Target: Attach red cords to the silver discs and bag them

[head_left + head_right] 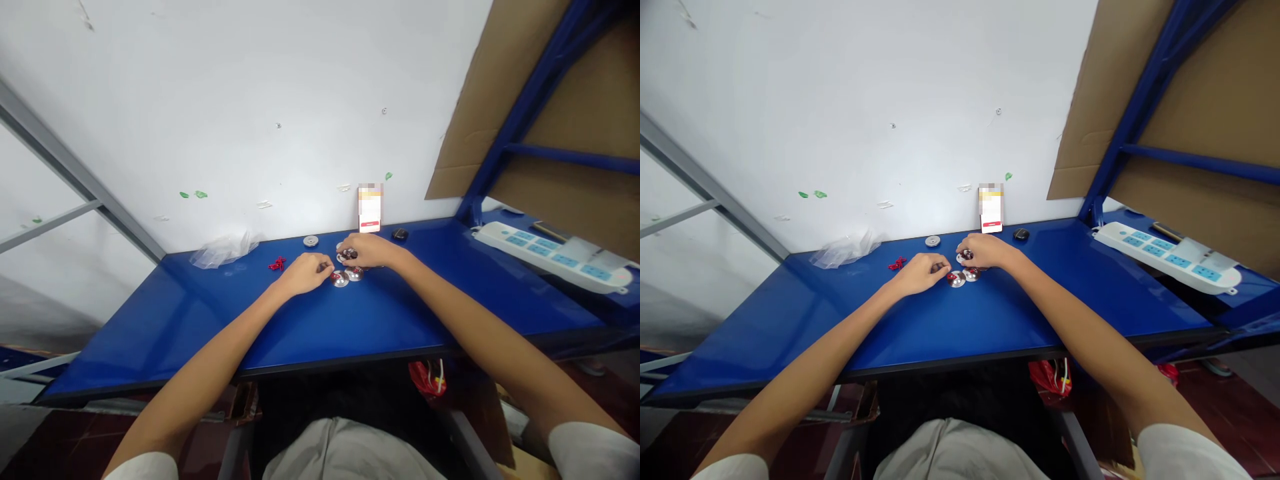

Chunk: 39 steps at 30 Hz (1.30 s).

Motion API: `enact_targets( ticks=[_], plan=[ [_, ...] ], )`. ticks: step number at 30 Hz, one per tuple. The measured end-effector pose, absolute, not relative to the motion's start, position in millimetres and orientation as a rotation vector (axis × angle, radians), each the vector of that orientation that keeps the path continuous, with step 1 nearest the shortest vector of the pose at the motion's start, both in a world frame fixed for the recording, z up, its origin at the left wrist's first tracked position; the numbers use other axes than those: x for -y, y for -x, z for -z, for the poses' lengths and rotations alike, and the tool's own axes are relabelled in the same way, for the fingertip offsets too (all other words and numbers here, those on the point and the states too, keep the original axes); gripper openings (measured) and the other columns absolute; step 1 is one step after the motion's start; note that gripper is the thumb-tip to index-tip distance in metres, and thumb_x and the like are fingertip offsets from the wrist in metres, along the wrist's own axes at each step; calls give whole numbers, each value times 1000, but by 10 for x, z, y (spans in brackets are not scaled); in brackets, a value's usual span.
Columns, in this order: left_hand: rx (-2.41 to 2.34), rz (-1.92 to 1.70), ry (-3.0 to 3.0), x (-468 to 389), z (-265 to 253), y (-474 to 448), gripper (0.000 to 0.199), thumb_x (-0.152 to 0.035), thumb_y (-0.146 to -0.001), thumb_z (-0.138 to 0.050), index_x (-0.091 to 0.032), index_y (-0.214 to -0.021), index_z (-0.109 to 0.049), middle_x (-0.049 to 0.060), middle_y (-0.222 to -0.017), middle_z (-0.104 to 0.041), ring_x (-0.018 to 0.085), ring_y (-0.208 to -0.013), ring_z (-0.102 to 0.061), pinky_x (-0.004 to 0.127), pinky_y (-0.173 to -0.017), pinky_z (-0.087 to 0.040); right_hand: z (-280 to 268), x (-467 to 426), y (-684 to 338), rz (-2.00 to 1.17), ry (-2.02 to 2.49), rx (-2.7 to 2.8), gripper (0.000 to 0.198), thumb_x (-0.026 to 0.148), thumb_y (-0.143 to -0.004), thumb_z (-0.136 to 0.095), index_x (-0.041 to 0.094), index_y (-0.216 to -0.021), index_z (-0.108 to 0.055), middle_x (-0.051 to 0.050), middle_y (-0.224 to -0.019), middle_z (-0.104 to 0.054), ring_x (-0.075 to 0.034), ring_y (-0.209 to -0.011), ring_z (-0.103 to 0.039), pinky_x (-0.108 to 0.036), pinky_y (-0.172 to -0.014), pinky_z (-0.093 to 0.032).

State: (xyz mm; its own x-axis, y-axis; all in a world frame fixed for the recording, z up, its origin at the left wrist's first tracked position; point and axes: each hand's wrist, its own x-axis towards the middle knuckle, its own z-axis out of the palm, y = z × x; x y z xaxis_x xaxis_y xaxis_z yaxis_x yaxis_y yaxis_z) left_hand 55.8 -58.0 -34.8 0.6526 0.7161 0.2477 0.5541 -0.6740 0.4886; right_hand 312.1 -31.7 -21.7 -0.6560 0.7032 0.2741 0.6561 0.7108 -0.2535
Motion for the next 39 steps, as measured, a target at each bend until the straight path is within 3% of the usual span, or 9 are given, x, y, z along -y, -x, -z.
enact_targets(
  ticks=[5,9,16,19,23,26,29,31,39],
  plan=[
    [-1021,-605,-2538,579,345,-545,22,-27,-98,-59,-22,-99,-80,3,-93,-80,20,-79,-70,30,-75,-50,125,415,-3044,32,1256,2699,20,22,-88,-69,25,-100,-84,-5,-93,-84,-23,-83,-74,-29,-67,-41],
    [-1064,-703,-2560,542,366,-535,22,-26,-99,-58,-22,-100,-80,3,-94,-80,20,-80,-71,30,-77,-52,177,339,-3061,36,1302,2567,29,22,-95,-64,27,-115,-85,-5,-110,-85,-25,-96,-78,-29,-75,-50],
    [-1138,-919,-2380,444,390,-505,21,-33,-99,-64,-21,-111,-76,5,-100,-79,20,-86,-73,32,-83,-56,299,235,-3050,-506,1031,2042,26,31,-99,-67,24,-115,-86,-4,-112,-85,-25,-101,-80,-35,-94,-61],
    [-1081,-969,-2190,406,404,-496,30,-42,-99,-67,-20,-118,-72,6,-103,-79,18,-82,-72,30,-75,-58,353,266,-2919,-809,920,1842,29,42,-93,-76,22,-111,-86,-7,-118,-83,-25,-96,-80,-36,-86,-65],
    [-1038,-900,-2050,304,310,-367,29,-46,-96,-66,-17,-102,-72,5,-86,-75,17,-69,-68,26,-60,-51,381,327,-2776,-1002,881,1794,39,50,-90,-80,21,-116,-84,-8,-104,-83,-23,-87,-79,-35,-77,-65],
    [-1240,-731,-2078,149,147,-93,25,-41,-91,-65,-17,-92,-72,4,-75,-72,17,-63,-63,28,-60,-46,327,342,-2840,-797,947,2000,32,41,-98,-71,22,-121,-83,-8,-103,-83,-23,-91,-76,-36,-81,-63],
    [-1560,-720,-2235,-26,0,258,19,-34,-85,-61,-19,-77,-70,5,-75,-72,21,-72,-63,30,-66,-42,266,305,-3023,-322,1035,2330,22,23,-95,-69,22,-109,-85,-9,-108,-81,-26,-101,-72,-38,-90,-57],
    [-1639,-575,-2258,-107,-52,456,19,-30,-81,-57,-20,-69,-67,5,-72,-70,21,-73,-62,31,-66,-40,252,267,-3131,-166,1076,2502,20,19,-92,-70,21,-104,-86,-10,-106,-81,-28,-104,-70,-37,-90,-54],
    [-1635,-93,-2154,-129,-16,665,15,-33,-72,-64,-21,-67,-70,4,-66,-66,20,-64,-58,30,-58,-37,258,260,-3122,-132,1130,2675,16,18,-93,-71,20,-99,-86,-10,-103,-80,-27,-103,-69,-32,-82,-49]
  ],
)
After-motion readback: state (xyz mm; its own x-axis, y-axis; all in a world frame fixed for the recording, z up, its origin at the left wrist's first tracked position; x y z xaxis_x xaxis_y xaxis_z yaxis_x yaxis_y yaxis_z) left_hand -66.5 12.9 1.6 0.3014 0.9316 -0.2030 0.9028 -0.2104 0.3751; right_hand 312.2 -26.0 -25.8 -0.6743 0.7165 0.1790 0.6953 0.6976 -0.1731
